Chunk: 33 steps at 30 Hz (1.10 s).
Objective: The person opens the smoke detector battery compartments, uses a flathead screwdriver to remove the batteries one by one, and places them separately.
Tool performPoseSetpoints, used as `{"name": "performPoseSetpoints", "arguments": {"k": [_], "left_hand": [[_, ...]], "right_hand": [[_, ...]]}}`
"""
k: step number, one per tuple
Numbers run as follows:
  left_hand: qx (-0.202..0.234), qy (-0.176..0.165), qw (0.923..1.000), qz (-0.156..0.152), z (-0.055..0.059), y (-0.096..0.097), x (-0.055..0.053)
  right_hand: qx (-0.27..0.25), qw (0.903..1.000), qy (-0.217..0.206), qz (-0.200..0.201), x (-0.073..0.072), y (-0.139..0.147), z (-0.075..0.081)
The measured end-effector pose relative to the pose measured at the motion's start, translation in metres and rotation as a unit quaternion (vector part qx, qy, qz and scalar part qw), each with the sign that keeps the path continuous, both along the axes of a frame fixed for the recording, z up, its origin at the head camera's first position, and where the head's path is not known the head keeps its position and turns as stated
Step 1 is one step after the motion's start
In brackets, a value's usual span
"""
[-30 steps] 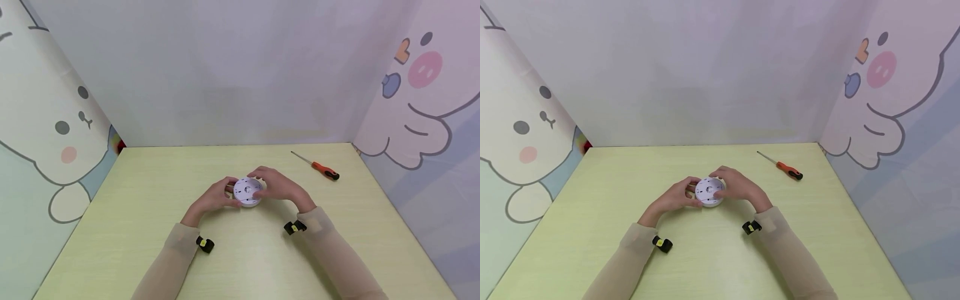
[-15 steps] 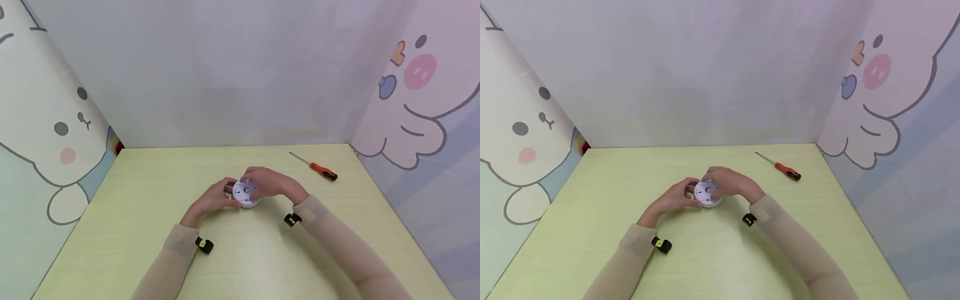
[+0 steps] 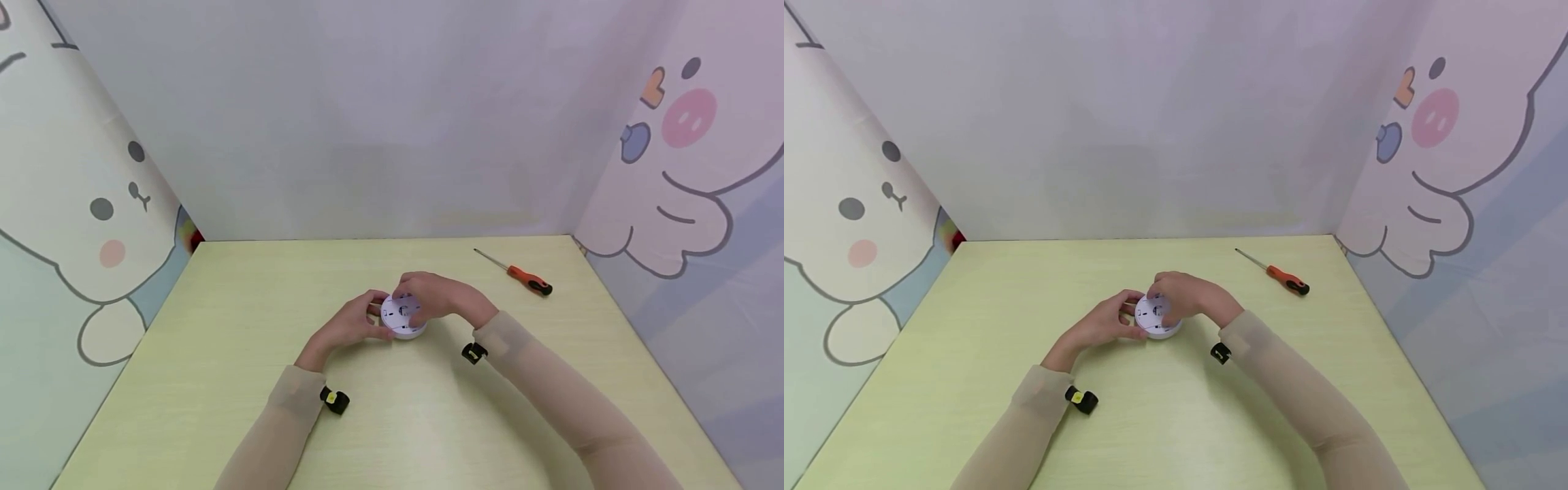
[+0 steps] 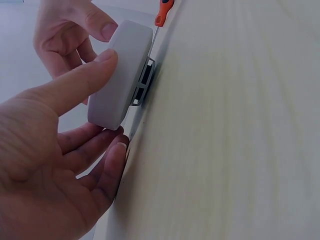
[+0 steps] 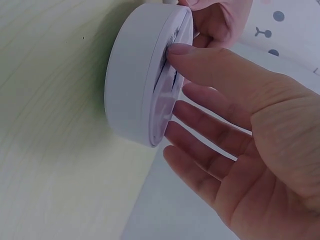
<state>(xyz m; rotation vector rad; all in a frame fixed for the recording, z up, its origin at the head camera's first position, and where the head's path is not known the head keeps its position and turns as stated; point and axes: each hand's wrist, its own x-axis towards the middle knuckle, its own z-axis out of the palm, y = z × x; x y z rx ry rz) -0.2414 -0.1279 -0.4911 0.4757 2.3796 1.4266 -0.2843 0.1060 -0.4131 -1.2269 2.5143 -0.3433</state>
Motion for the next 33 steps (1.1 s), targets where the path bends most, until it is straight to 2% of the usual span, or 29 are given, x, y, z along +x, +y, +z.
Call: {"name": "performPoseSetpoints", "arguments": {"k": [12, 24, 33], "left_hand": [[0.004, 0.0, 1.0, -0.002, 0.0018, 0.0003, -0.0002], [-0.002, -0.003, 1.0, 0.005, -0.0012, 0.0006, 0.0006], [0.011, -0.004, 0.9999, -0.001, -0.0015, 0.0005, 0.0017]], "right_hand": [[0.025, 0.9996, -0.002, -0.013, -0.0025, -0.0026, 0.0007], [0.003, 0.9999, -0.003, -0.017, -0.0017, -0.0001, -0.0012], [-0.009, 0.9998, -0.007, -0.016, -0.0035, 0.001, -0.0031]]}}
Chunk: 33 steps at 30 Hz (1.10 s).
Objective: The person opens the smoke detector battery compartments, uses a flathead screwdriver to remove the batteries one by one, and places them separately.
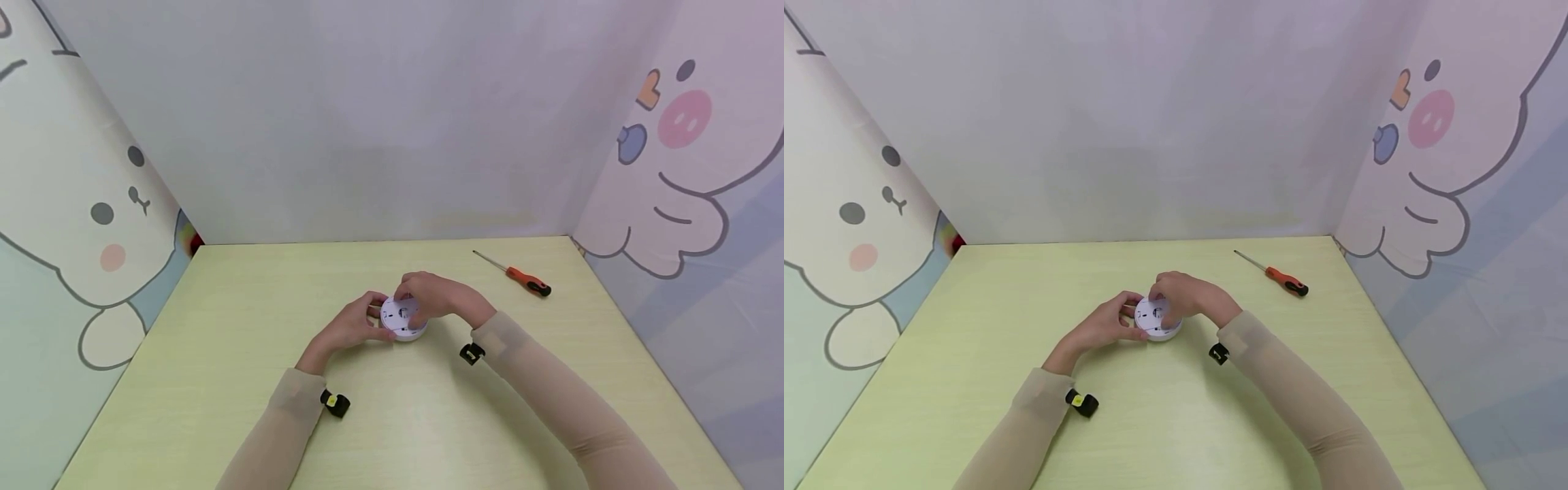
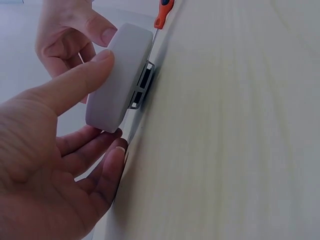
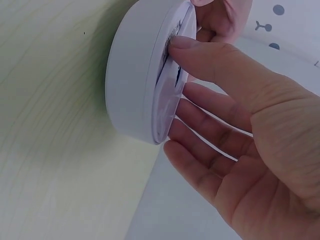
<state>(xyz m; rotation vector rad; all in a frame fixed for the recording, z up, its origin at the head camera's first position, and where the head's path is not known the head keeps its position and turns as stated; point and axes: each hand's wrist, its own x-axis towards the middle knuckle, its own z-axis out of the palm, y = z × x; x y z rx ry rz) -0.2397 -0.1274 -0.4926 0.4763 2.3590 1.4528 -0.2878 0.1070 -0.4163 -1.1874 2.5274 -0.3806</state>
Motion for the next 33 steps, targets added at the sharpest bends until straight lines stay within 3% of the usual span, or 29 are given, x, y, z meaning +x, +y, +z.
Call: {"name": "performPoseSetpoints", "arguments": {"k": [13, 33], "left_hand": [[-0.003, 0.0, 1.0, 0.003, -0.001, -0.002, 0.0], [-0.005, 0.0, 0.9999, 0.01, -0.001, 0.0, 0.0]], "right_hand": [[-0.003, 0.9999, 0.003, 0.012, -0.001, 0.0, -0.003], [-0.016, 0.9997, -0.001, -0.021, 0.0, 0.016, 0.008]]}}
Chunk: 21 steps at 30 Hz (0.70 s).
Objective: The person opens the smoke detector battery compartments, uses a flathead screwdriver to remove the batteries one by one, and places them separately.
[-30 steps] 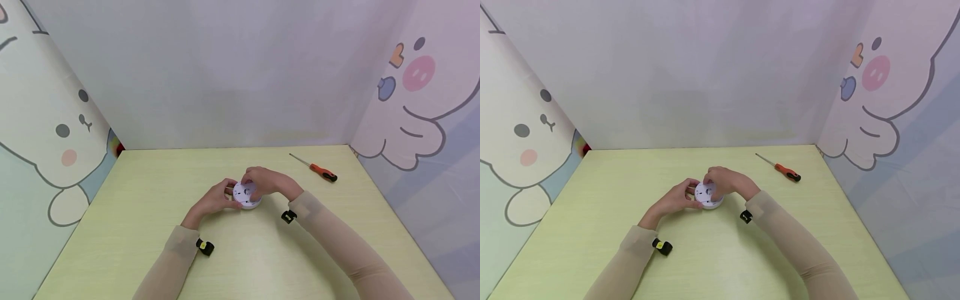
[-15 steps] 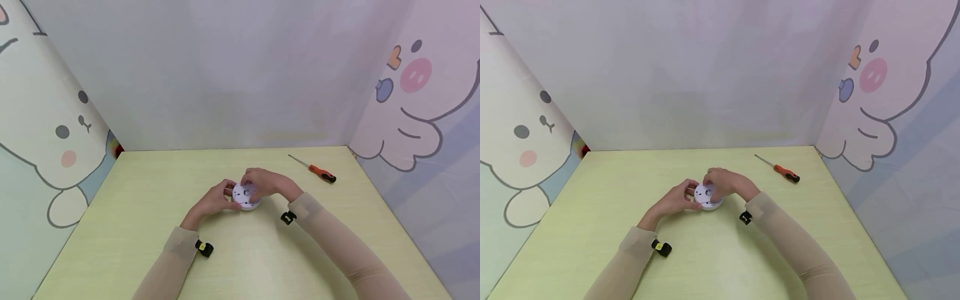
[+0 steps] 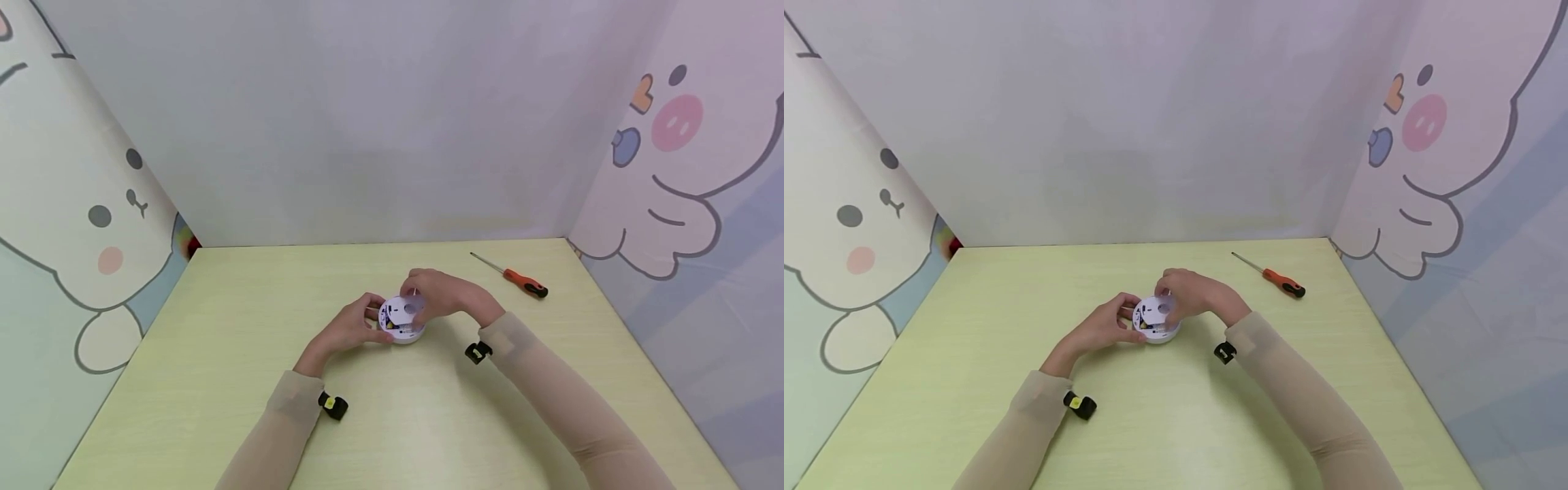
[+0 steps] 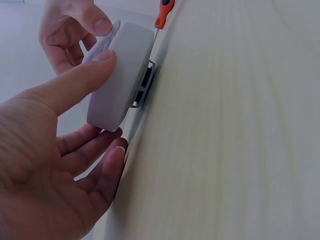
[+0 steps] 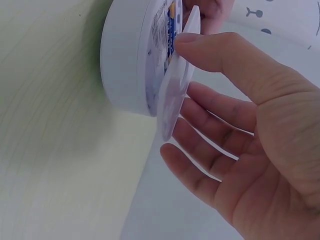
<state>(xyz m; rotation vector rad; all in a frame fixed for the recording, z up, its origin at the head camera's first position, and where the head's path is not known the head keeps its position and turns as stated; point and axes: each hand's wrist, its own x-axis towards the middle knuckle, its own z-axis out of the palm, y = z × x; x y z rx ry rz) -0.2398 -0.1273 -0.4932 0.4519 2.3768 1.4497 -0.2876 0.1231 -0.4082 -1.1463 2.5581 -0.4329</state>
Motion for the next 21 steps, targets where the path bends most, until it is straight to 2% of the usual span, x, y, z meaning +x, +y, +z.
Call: {"name": "performPoseSetpoints", "arguments": {"k": [9, 14, 21], "left_hand": [[-0.004, -0.005, 1.0, 0.002, 0.0, 0.0, -0.001], [-0.008, -0.002, 1.0, 0.003, 0.0, 0.0, -0.001], [-0.008, 0.0, 1.0, 0.003, -0.002, -0.001, -0.002]], "right_hand": [[-0.028, 0.9981, 0.016, -0.052, -0.012, 0.025, 0.008], [-0.038, 0.994, 0.023, -0.1, -0.021, 0.042, 0.009], [-0.055, 0.9842, 0.055, -0.159, -0.034, 0.059, -0.002]]}}
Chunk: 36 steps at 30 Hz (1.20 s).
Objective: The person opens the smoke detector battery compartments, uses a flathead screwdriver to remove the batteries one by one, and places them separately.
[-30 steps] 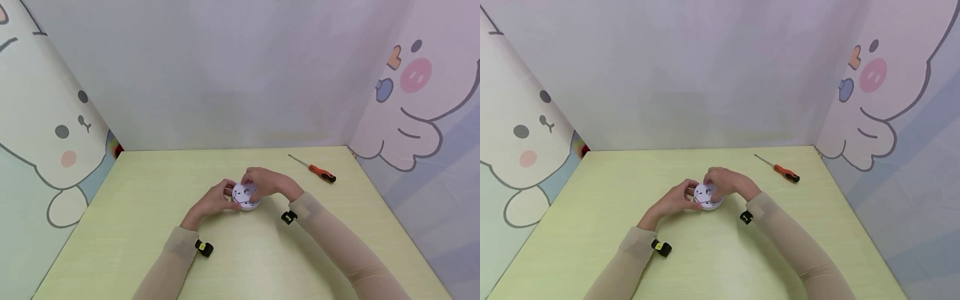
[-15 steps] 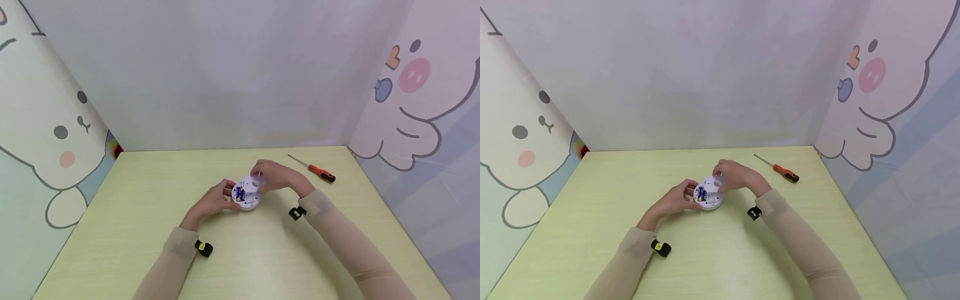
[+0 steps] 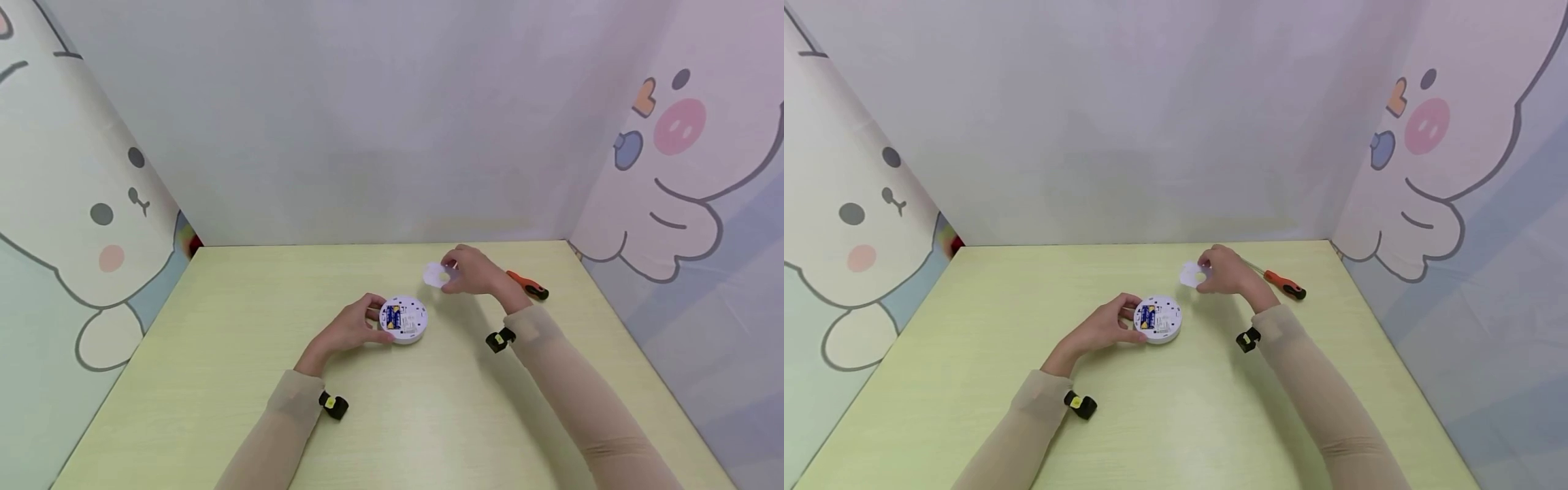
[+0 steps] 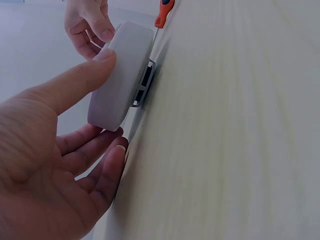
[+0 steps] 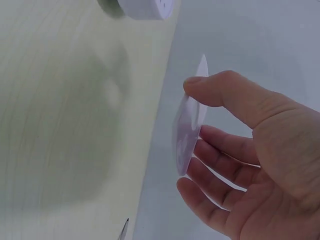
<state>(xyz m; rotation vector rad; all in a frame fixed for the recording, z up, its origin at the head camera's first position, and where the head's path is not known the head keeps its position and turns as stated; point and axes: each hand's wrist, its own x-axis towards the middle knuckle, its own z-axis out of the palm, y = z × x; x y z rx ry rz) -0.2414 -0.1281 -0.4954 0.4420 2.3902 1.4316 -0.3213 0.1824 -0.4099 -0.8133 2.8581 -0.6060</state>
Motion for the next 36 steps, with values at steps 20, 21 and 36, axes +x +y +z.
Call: {"name": "performPoseSetpoints", "arguments": {"k": [20, 21, 36], "left_hand": [[0.003, 0.002, 1.0, 0.002, 0.001, 0.002, 0.002], [0.002, 0.002, 1.0, 0.002, 0.0, 0.001, 0.002], [0.0, -0.004, 1.0, 0.003, 0.001, 0.001, 0.001]], "right_hand": [[0.053, 0.9889, -0.031, -0.136, -0.022, 0.024, -0.041], [0.057, 0.9886, -0.031, -0.136, -0.022, 0.025, -0.041], [0.055, 0.9862, -0.056, -0.146, -0.025, 0.032, -0.05]]}}
